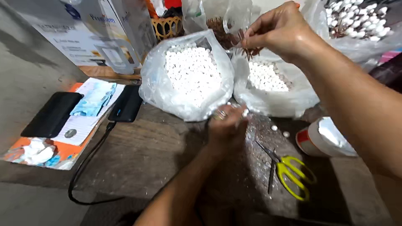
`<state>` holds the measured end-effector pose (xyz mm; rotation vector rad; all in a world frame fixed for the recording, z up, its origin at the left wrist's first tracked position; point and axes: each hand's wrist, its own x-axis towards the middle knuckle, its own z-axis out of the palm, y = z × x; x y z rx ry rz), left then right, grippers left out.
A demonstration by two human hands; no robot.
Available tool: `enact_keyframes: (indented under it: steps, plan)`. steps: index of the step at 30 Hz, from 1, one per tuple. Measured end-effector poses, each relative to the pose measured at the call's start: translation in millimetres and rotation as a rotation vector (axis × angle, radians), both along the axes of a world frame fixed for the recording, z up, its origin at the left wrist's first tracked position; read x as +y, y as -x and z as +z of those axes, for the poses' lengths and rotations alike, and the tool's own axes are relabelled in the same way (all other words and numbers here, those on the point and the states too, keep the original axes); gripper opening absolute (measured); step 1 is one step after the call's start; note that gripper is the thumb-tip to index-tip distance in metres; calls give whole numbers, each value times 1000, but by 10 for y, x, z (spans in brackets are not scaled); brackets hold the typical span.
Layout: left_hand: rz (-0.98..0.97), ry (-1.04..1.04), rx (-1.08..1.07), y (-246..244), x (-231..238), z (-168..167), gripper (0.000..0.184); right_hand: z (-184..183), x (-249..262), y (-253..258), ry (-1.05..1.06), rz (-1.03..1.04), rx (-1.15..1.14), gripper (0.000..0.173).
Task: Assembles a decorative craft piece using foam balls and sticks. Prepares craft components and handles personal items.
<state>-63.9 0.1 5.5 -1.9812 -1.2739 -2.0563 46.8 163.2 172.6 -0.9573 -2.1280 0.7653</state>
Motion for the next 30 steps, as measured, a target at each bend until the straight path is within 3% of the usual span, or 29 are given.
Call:
enact_keyframes:
  steps: [2, 4, 6, 10, 13, 15, 20, 25, 30]
  plan:
    - [74, -7, -71, 128, -6, 119, 23, -207, -479, -198, -95, 130, -114, 6]
    - [33, 16, -107, 172, -29, 148, 27, -488, -863, -302, -149, 193, -184, 7]
    - [-47, 56, -112, 173, -91, 93, 19, -740, -1119, -312, -172, 202, -181, 6]
    - [-107, 293, -166, 260, -325, 0, 10, -1089, -1309, -198, -144, 143, -128, 6]
    - [-138, 450, -219, 331, -393, -34, 7, -1298, -1316, -117, -105, 156, -123, 22]
    - [-135, 542, -236, 403, -438, -25, 6, -1418, -1278, -82, -82, 179, -117, 23]
    - [-18, 510, -343, 538, -497, -88, 6, -1544, -1186, -104, -34, 113, -126, 14]
    - [-2, 488, -549, 532, -599, -102, 7, -1422, -1205, -127, -1, 247, -265, 30]
    - [-51, 452, -755, 407, -708, 14, 19, -1254, -1180, -321, -78, 184, -134, 25]
